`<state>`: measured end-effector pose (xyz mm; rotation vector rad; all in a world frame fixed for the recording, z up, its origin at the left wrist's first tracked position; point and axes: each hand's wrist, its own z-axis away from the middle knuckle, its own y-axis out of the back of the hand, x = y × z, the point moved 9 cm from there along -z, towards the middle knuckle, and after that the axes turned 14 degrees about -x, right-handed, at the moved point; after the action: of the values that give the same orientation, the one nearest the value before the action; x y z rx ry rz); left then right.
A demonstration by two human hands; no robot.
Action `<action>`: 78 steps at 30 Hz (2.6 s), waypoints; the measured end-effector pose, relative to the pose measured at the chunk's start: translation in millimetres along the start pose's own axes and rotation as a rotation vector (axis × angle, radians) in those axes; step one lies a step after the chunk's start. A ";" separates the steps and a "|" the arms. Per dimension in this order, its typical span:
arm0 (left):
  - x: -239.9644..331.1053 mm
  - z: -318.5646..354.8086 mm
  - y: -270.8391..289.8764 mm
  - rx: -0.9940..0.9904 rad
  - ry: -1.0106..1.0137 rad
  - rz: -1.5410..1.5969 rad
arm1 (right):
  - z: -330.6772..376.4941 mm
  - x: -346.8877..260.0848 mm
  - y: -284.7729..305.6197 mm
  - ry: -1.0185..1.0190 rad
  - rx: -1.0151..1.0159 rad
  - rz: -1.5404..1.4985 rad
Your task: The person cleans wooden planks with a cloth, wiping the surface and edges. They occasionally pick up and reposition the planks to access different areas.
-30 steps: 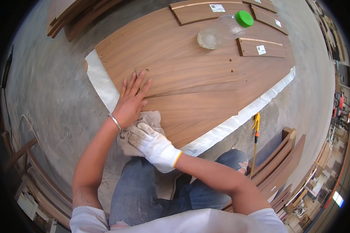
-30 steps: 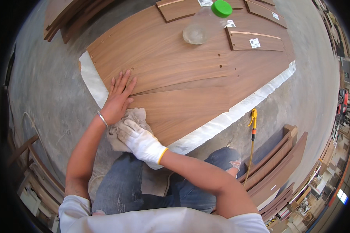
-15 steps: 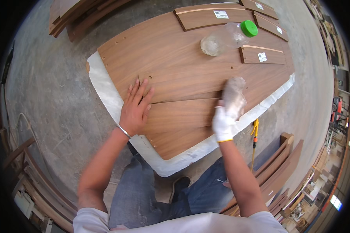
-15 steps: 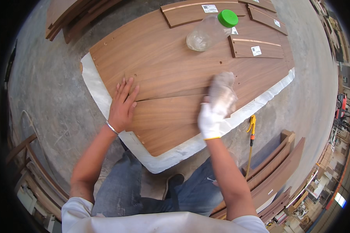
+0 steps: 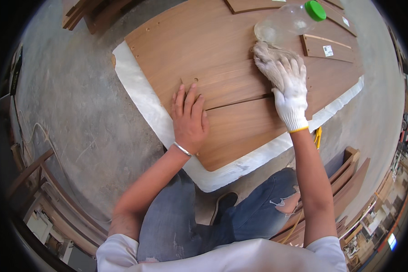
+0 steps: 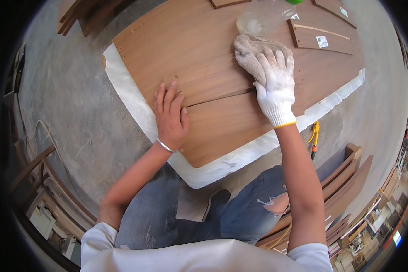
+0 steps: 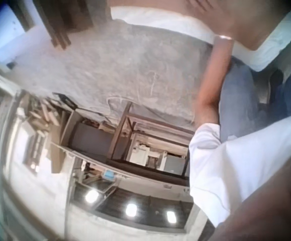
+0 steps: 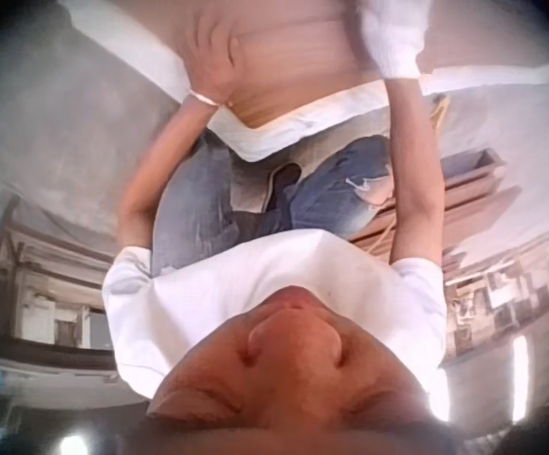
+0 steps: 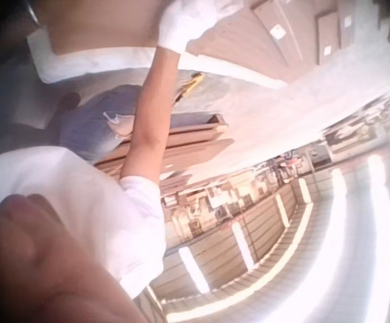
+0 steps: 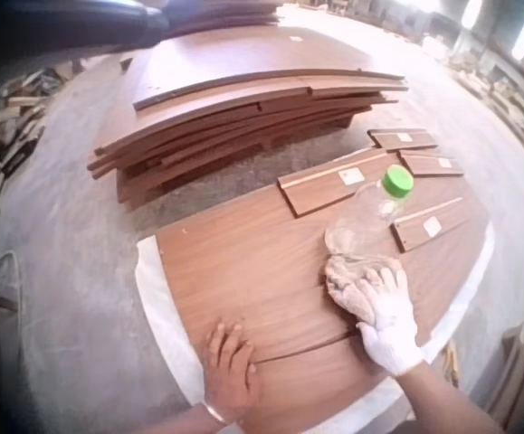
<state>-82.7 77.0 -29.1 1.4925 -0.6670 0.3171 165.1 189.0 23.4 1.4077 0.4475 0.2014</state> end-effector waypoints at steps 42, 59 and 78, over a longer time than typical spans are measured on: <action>84.9 54.0 -56.7 -0.517 -0.521 -0.202 | 32.7 5.2 -26.1 -0.002 0.079 0.041; 84.4 66.5 -55.3 -0.456 -0.666 -0.126 | 58.7 -50.4 19.3 0.013 0.102 -0.328; 88.4 58.2 -38.2 -0.464 -0.623 0.097 | 450.3 174.7 -198.3 -1.383 -0.306 -0.416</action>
<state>-3.3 -0.8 -11.5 1.1009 -1.2176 -0.2396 485.0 -181.2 -158.9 0.8441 -0.4409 -0.9663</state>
